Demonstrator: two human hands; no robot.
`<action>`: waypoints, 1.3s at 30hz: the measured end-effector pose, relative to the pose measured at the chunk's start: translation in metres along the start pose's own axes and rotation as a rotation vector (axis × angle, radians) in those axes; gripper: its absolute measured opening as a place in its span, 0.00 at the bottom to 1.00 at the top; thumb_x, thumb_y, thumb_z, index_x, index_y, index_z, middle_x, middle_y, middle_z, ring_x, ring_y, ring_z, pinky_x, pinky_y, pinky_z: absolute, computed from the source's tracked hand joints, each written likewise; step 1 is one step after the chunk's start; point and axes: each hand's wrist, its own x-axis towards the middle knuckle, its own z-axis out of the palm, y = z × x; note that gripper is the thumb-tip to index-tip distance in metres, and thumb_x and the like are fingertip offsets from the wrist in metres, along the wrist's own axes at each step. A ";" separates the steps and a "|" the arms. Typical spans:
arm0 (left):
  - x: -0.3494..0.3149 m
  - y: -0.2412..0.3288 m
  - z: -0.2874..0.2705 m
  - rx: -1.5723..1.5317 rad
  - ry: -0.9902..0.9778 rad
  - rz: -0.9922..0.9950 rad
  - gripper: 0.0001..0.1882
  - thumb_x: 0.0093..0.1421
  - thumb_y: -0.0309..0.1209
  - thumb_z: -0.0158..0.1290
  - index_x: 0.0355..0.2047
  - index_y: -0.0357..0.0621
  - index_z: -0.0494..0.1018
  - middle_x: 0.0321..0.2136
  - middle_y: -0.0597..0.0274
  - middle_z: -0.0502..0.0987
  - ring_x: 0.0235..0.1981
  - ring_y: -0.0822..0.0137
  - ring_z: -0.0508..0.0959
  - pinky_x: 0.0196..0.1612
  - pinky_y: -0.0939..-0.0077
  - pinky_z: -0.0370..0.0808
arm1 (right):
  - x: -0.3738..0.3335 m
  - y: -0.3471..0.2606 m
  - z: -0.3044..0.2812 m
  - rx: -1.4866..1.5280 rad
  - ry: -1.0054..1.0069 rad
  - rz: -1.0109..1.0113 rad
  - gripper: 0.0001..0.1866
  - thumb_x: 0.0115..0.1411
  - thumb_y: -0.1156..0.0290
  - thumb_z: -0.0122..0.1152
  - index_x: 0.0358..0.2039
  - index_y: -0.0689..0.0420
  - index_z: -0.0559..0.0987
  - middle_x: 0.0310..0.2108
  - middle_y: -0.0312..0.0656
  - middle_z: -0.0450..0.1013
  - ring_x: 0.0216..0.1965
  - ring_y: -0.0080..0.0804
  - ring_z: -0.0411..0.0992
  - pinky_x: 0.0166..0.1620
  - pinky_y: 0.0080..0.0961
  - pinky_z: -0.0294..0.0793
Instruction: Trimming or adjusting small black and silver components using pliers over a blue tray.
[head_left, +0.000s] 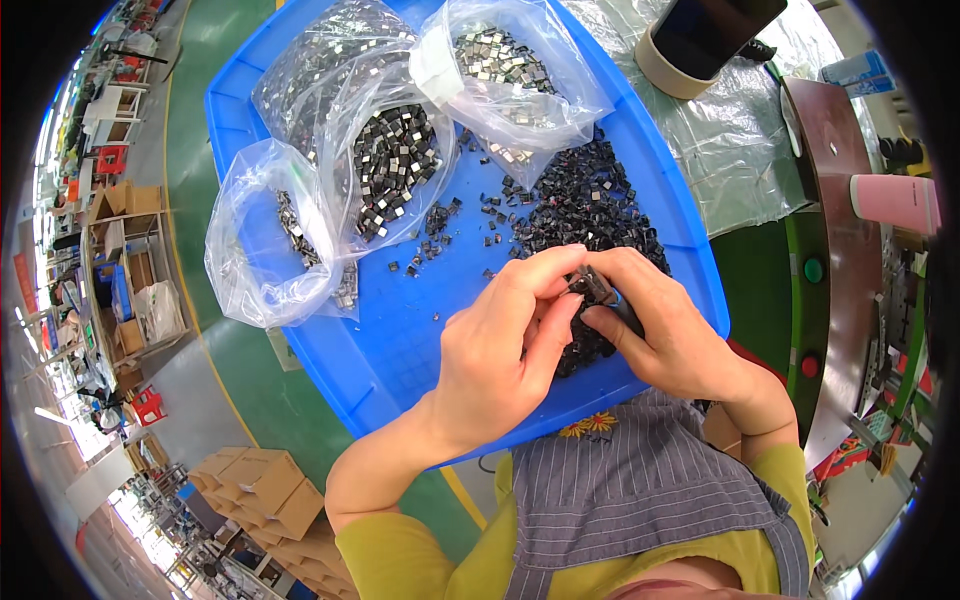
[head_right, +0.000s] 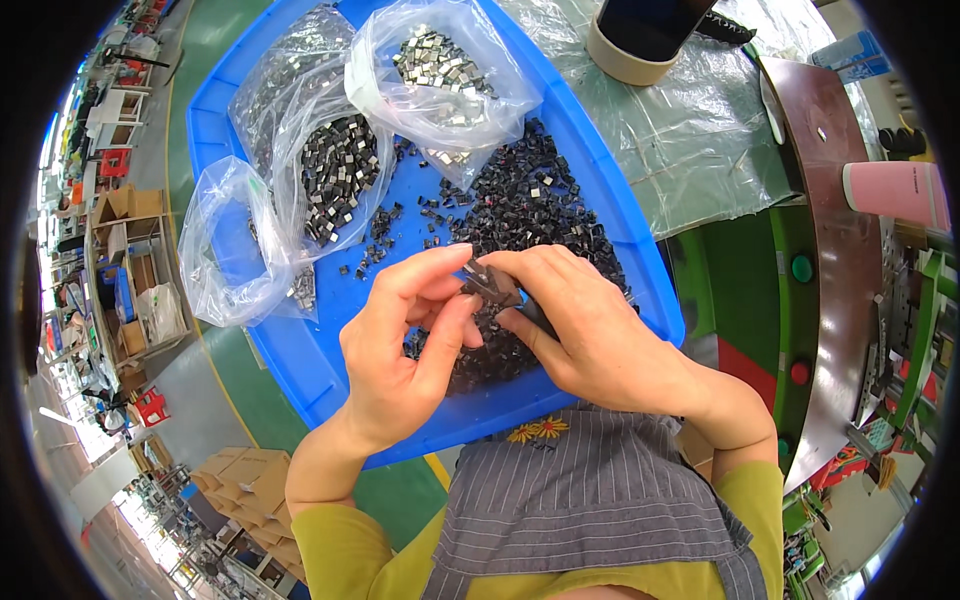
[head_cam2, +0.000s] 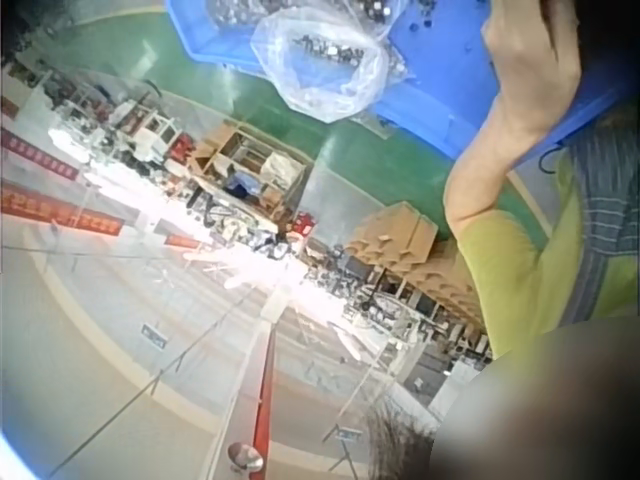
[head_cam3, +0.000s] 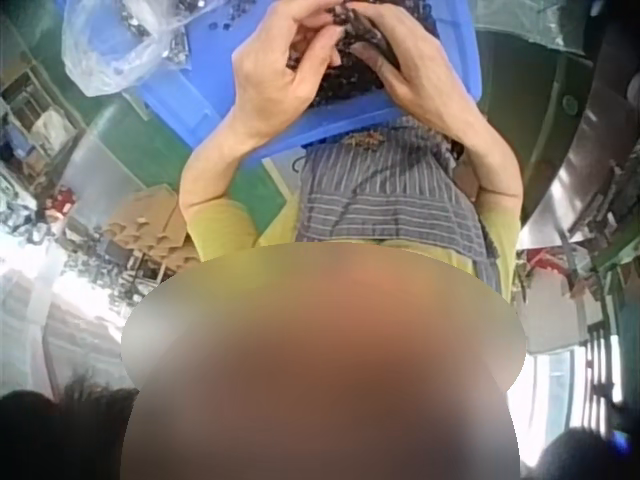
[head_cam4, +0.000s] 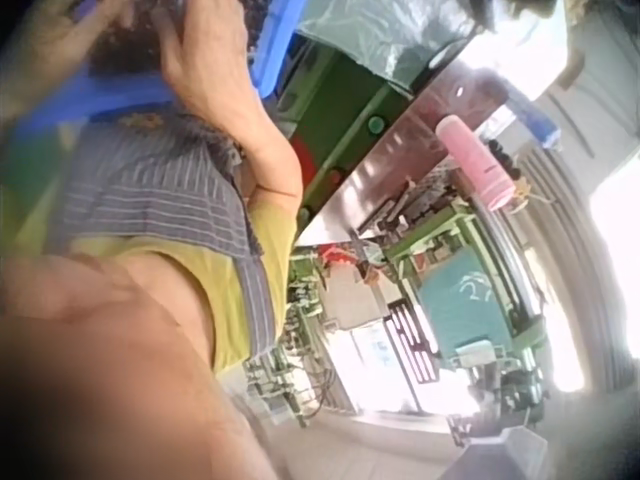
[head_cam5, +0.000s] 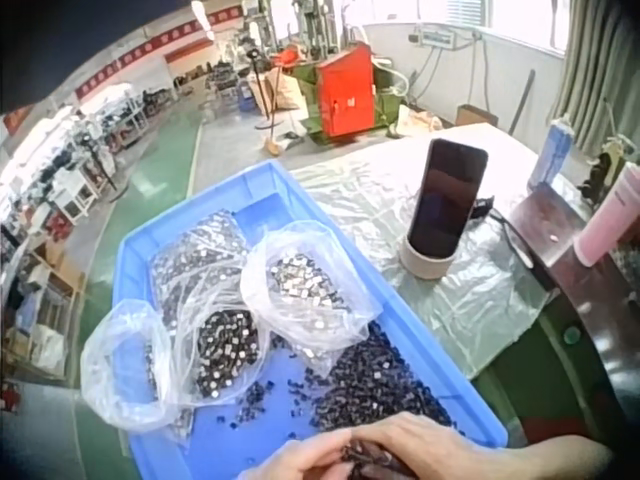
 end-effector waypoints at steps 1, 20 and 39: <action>0.000 0.000 -0.001 0.010 -0.012 -0.002 0.19 0.56 0.17 0.56 0.49 0.39 0.71 0.30 0.59 0.76 0.20 0.75 0.76 0.21 0.81 0.73 | 0.000 0.001 0.001 0.001 0.001 -0.006 0.22 0.54 0.79 0.59 0.50 0.60 0.68 0.38 0.49 0.69 0.41 0.48 0.68 0.44 0.38 0.67; 0.005 0.000 -0.006 -0.111 -0.090 -0.141 0.16 0.59 0.18 0.52 0.49 0.39 0.70 0.29 0.61 0.75 0.21 0.76 0.76 0.23 0.82 0.74 | 0.000 0.000 0.002 -0.015 -0.004 0.014 0.20 0.55 0.79 0.59 0.49 0.62 0.67 0.39 0.50 0.69 0.42 0.49 0.68 0.45 0.38 0.68; 0.019 0.006 -0.020 -0.323 -0.375 -0.361 0.16 0.64 0.20 0.42 0.53 0.35 0.65 0.25 0.60 0.74 0.18 0.79 0.71 0.22 0.87 0.68 | -0.003 0.000 0.004 -0.076 0.008 0.019 0.16 0.54 0.78 0.61 0.42 0.62 0.69 0.36 0.49 0.70 0.39 0.51 0.70 0.41 0.40 0.70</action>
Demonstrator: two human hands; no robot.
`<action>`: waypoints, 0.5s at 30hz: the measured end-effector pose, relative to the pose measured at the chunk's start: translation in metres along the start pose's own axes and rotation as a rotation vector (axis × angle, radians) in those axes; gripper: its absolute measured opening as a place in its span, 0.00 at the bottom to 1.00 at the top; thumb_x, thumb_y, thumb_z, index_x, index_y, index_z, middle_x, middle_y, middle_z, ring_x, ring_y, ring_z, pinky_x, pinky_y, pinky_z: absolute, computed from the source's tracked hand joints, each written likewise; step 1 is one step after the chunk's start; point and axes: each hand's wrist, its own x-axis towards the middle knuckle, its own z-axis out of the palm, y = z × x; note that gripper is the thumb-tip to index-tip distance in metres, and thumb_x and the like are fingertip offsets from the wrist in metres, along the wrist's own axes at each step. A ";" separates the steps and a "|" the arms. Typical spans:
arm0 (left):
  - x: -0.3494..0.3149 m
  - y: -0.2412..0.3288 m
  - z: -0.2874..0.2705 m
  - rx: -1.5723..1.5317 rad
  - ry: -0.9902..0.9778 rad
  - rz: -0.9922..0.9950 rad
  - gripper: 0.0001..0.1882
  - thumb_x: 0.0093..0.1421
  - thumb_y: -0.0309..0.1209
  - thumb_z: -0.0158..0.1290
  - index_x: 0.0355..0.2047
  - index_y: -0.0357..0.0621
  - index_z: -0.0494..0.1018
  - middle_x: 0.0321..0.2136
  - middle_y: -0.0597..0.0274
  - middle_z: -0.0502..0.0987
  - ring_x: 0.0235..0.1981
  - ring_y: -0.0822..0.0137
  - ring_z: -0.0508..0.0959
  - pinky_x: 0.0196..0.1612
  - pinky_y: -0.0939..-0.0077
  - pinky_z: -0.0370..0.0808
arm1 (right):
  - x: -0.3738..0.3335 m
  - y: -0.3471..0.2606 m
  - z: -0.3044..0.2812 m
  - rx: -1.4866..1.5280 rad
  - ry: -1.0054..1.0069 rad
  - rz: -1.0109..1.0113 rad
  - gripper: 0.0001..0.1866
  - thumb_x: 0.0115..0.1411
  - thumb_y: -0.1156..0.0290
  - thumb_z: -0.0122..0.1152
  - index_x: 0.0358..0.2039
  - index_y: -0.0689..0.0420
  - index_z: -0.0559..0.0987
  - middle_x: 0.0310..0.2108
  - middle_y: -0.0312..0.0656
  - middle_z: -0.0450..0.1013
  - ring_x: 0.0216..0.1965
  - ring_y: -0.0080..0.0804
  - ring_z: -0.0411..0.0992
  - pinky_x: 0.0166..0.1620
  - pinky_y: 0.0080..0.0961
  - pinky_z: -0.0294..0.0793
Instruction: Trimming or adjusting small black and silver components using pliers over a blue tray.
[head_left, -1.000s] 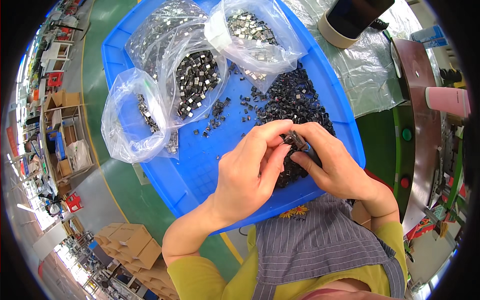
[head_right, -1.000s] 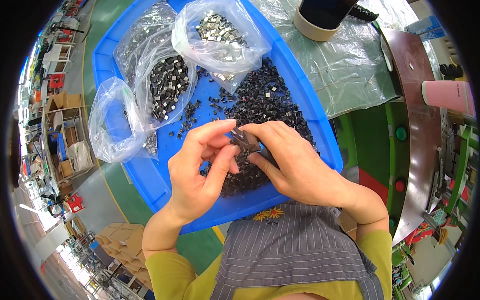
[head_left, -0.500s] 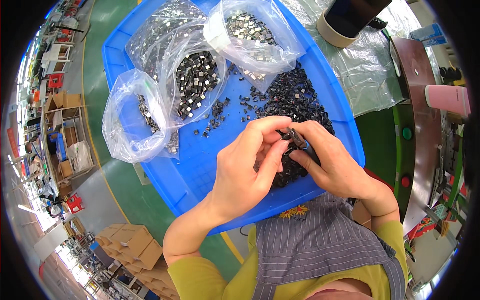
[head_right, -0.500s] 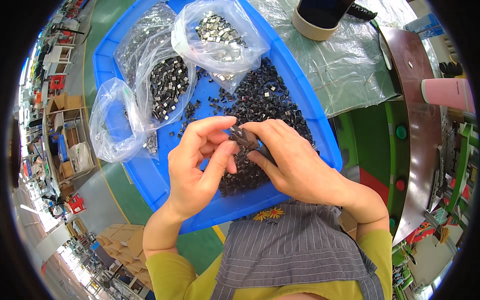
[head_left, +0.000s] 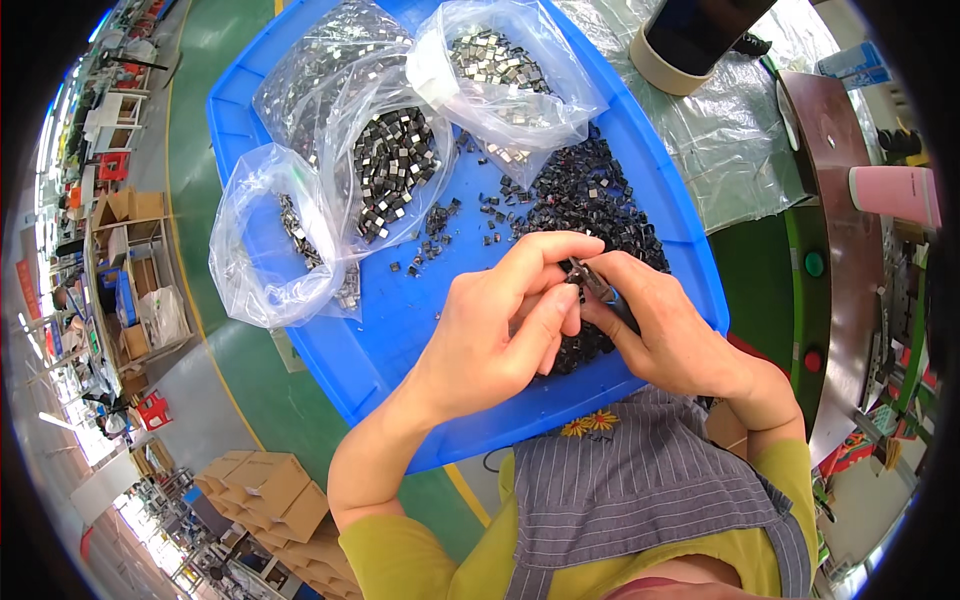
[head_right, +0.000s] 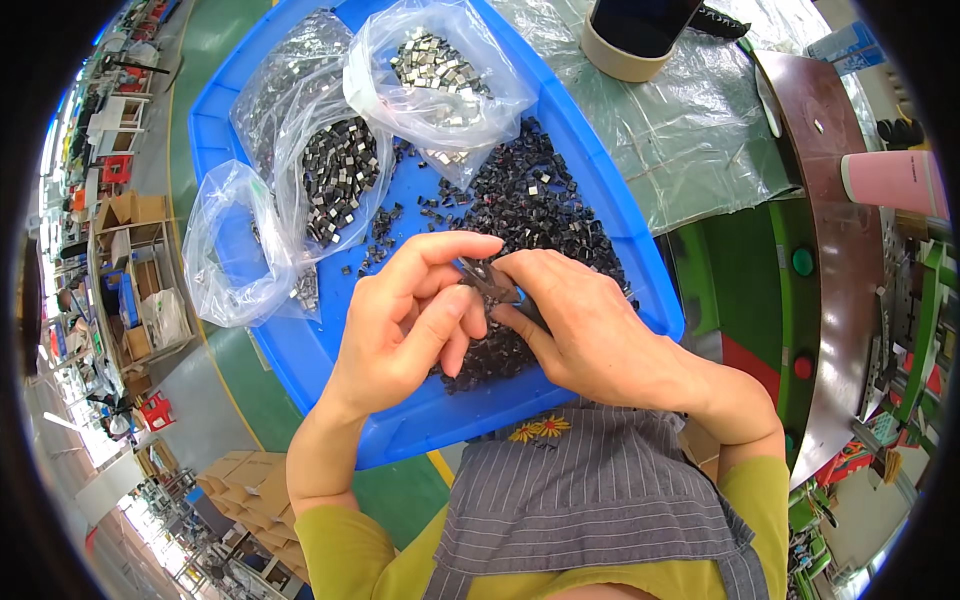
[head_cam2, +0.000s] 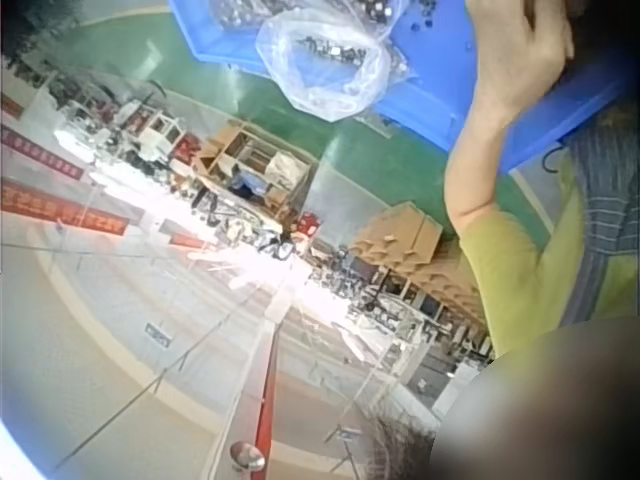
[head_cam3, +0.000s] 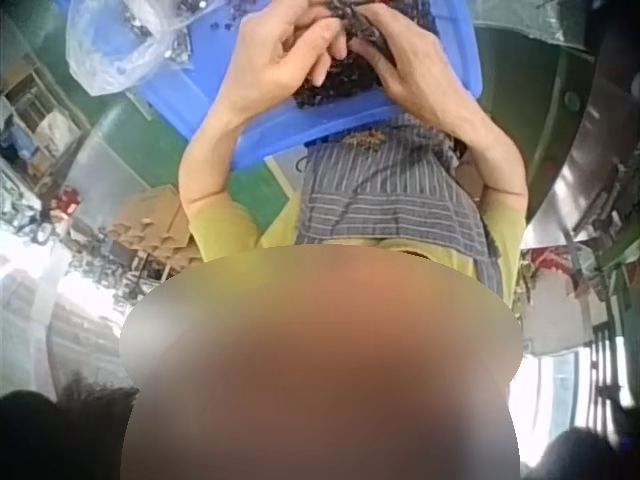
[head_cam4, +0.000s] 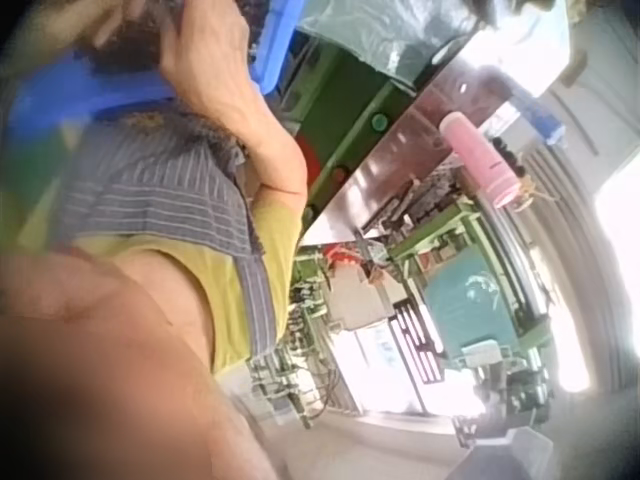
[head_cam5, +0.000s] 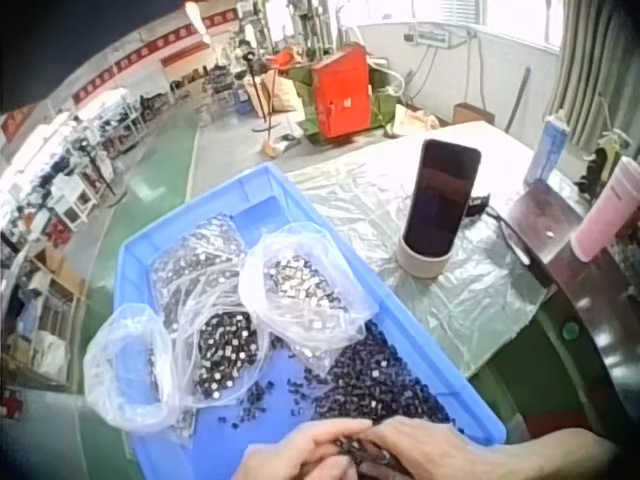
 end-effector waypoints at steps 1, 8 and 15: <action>0.002 0.001 0.000 -0.047 -0.045 -0.013 0.16 0.65 0.22 0.41 0.53 0.35 0.65 0.24 0.60 0.74 0.17 0.79 0.71 0.21 0.87 0.67 | 0.000 0.000 -0.001 0.023 0.001 0.003 0.16 0.54 0.78 0.61 0.42 0.62 0.69 0.36 0.50 0.71 0.38 0.51 0.71 0.40 0.40 0.71; 0.000 0.003 -0.004 -0.060 -0.052 -0.019 0.14 0.65 0.24 0.42 0.51 0.36 0.66 0.24 0.60 0.75 0.17 0.78 0.73 0.19 0.89 0.65 | 0.003 -0.006 -0.001 0.089 -0.014 0.050 0.13 0.55 0.77 0.60 0.41 0.61 0.69 0.32 0.51 0.74 0.34 0.53 0.75 0.34 0.41 0.74; -0.002 0.004 -0.004 -0.111 -0.058 -0.062 0.12 0.65 0.22 0.42 0.49 0.36 0.65 0.24 0.64 0.73 0.18 0.81 0.69 0.22 0.87 0.65 | 0.002 0.000 -0.001 0.102 -0.062 0.039 0.11 0.56 0.75 0.60 0.38 0.62 0.70 0.29 0.54 0.74 0.33 0.55 0.74 0.32 0.42 0.73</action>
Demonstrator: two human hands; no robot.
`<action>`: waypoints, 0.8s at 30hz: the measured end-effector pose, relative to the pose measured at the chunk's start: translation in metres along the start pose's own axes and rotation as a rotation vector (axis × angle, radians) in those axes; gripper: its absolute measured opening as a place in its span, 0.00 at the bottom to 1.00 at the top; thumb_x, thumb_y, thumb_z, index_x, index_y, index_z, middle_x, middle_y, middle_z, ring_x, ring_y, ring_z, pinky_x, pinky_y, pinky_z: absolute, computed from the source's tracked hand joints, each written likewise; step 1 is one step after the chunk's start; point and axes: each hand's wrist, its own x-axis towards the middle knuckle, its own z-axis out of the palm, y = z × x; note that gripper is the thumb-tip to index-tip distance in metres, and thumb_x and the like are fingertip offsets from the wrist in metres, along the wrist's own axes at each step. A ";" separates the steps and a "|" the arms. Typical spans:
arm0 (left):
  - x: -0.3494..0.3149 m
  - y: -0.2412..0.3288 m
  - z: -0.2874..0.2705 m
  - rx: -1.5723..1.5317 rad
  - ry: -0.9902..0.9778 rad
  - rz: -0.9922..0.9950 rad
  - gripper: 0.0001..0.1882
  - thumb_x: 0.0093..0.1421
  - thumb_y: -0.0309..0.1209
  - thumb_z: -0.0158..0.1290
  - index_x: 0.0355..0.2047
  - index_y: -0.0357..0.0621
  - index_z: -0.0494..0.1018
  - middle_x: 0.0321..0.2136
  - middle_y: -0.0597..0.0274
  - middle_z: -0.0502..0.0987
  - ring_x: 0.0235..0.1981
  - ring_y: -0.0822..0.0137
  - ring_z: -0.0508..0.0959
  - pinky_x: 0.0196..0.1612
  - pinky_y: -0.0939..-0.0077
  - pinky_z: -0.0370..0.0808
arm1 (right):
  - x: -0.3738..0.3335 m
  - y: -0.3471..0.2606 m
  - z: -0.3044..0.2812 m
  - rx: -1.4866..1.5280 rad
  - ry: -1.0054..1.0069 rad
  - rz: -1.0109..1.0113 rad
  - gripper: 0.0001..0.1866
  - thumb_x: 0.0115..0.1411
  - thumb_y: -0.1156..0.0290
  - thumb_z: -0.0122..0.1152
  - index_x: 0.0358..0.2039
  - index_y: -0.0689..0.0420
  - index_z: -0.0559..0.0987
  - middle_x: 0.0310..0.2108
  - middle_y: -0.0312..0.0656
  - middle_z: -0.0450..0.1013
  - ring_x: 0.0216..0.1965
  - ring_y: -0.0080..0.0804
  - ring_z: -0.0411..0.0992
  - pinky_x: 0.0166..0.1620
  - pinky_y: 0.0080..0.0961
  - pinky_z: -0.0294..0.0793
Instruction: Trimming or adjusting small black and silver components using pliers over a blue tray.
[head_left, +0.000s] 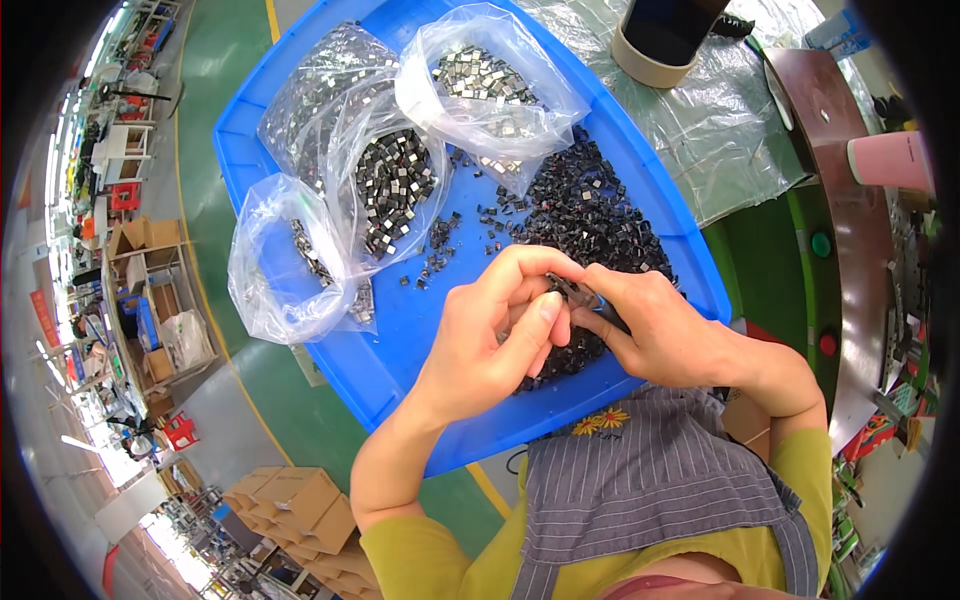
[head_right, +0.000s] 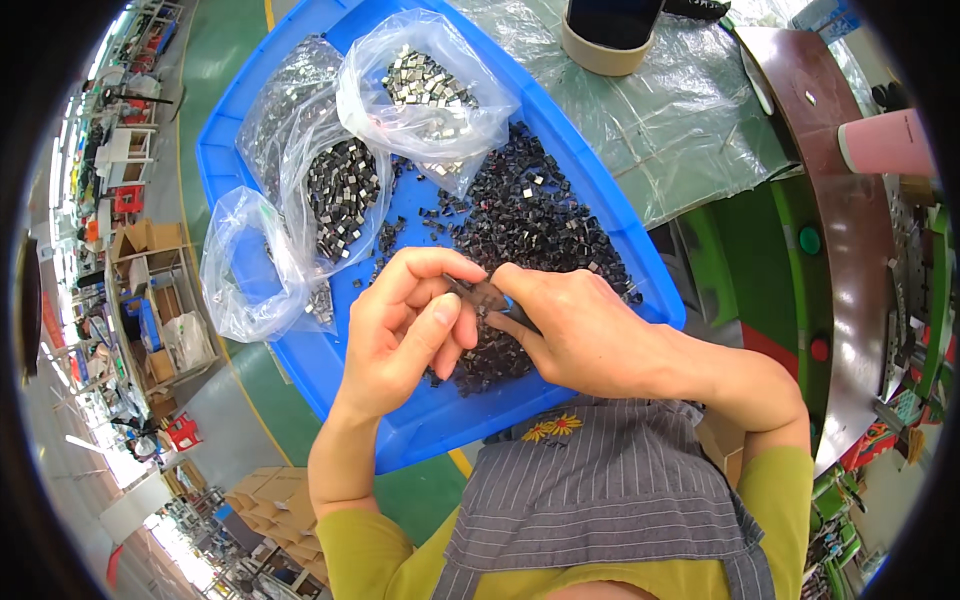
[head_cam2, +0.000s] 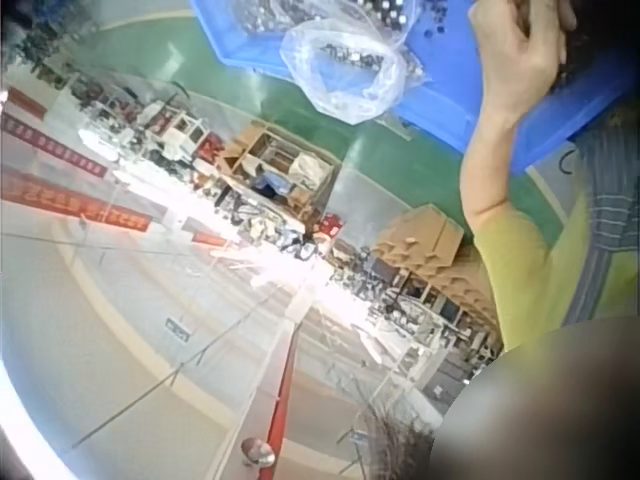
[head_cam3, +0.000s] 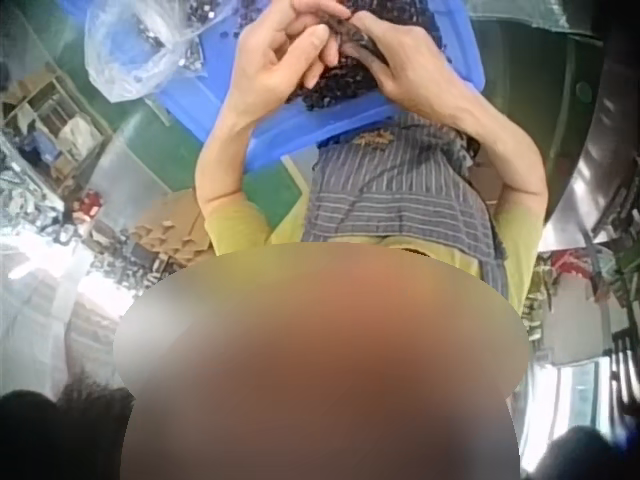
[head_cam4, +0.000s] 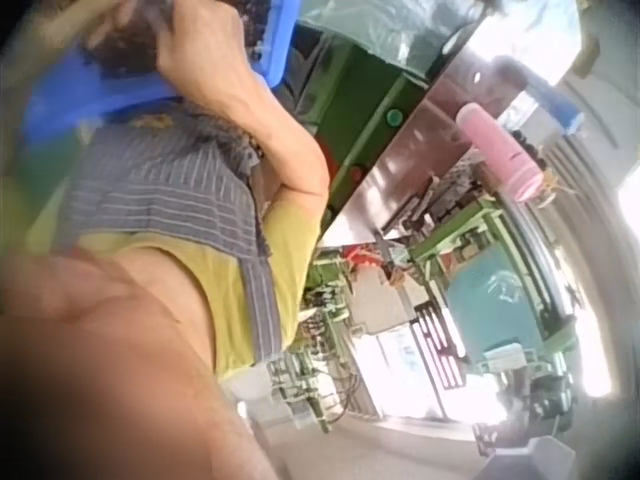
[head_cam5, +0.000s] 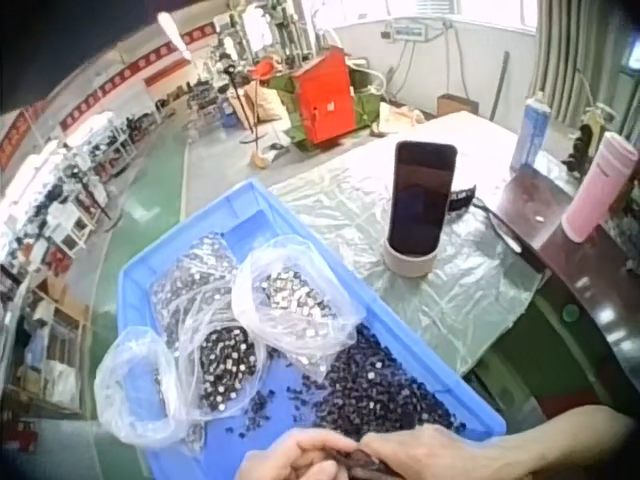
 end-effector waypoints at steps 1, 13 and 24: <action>-0.001 0.001 0.000 0.015 -0.001 0.007 0.12 0.65 0.22 0.42 0.49 0.37 0.65 0.24 0.64 0.73 0.18 0.82 0.68 0.21 0.87 0.65 | 0.000 0.001 0.000 0.004 -0.017 0.005 0.10 0.56 0.75 0.60 0.36 0.62 0.69 0.29 0.55 0.73 0.33 0.55 0.74 0.31 0.43 0.72; -0.009 0.005 0.005 -0.045 0.054 -0.019 0.12 0.65 0.21 0.43 0.48 0.37 0.66 0.23 0.65 0.73 0.17 0.82 0.66 0.20 0.88 0.62 | -0.002 0.004 0.005 0.059 0.061 -0.116 0.11 0.55 0.72 0.63 0.35 0.61 0.71 0.27 0.50 0.72 0.31 0.52 0.73 0.31 0.43 0.71; -0.014 0.001 0.008 0.011 0.074 0.052 0.13 0.63 0.20 0.45 0.49 0.36 0.66 0.22 0.63 0.74 0.15 0.83 0.66 0.18 0.89 0.60 | -0.001 0.010 -0.001 -0.079 0.139 -0.175 0.15 0.49 0.68 0.68 0.34 0.56 0.72 0.30 0.43 0.70 0.35 0.43 0.71 0.35 0.37 0.72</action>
